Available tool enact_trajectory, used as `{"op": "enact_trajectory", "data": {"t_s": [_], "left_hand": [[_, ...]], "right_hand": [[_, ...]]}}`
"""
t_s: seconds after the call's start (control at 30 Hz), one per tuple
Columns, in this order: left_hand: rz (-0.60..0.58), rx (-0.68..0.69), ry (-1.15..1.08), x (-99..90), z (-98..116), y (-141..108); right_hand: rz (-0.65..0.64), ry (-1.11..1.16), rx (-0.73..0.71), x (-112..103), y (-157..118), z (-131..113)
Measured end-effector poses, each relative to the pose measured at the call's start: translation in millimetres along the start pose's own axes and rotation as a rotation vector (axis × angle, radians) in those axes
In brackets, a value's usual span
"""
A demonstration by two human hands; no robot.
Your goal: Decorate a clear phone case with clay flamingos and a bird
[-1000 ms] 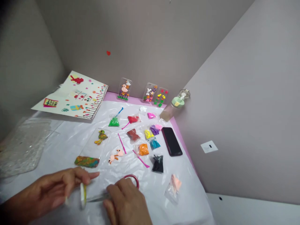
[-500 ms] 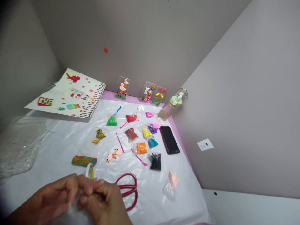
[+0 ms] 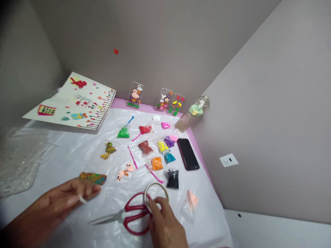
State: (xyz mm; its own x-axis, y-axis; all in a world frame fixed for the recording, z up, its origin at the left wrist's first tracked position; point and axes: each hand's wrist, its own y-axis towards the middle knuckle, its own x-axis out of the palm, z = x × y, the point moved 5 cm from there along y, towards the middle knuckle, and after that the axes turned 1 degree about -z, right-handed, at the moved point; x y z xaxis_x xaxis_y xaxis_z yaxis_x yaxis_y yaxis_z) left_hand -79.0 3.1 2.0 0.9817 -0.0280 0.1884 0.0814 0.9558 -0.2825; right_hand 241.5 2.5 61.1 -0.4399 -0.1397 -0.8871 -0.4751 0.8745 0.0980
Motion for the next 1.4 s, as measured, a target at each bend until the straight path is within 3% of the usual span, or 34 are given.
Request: {"op": "enact_trajectory", "data": {"t_s": [0.03, 0.17, 0.27, 0.4, 0.53, 0.77, 0.9, 1.0, 1.13, 1.4], "left_hand": [[0.008, 0.037, 0.01, -1.0, 0, 1], [0.024, 0.299, 0.197, 1.6, 12, -1], [0.065, 0.521, 0.447, 4.5, 28, -9], [0.105, 0.763, 0.663, 1.8, 50, -15], [0.142, 0.871, 0.794, -8.2, 59, -9], [0.161, 0.898, 0.831, -17.0, 61, 5], [0.198, 0.786, 0.794, -26.5, 61, 15], [0.163, 0.708, 0.804, -33.3, 61, 25], [0.183, 0.652, 0.793, -32.6, 61, 36], [0.243, 0.646, 0.841, -15.0, 63, 42]], "right_hand": [[-0.006, 0.081, 0.021, -1, 6, -6], [-0.231, 0.645, 0.109, 16, 51, -53], [-0.359, 1.07, 0.311, 40, 82, -80], [-0.499, 1.381, 0.413, 71, 108, -98], [-0.489, 1.529, 0.591, 84, 121, -99], [-0.365, 1.406, 0.628, 79, 139, -96], [-0.13, 1.077, 0.486, 65, 145, -84], [0.026, 0.804, 0.272, 49, 148, -83], [-0.044, 0.631, 0.041, 44, 155, -96], [-0.033, 0.385, -0.116, 50, 166, -106]]}}
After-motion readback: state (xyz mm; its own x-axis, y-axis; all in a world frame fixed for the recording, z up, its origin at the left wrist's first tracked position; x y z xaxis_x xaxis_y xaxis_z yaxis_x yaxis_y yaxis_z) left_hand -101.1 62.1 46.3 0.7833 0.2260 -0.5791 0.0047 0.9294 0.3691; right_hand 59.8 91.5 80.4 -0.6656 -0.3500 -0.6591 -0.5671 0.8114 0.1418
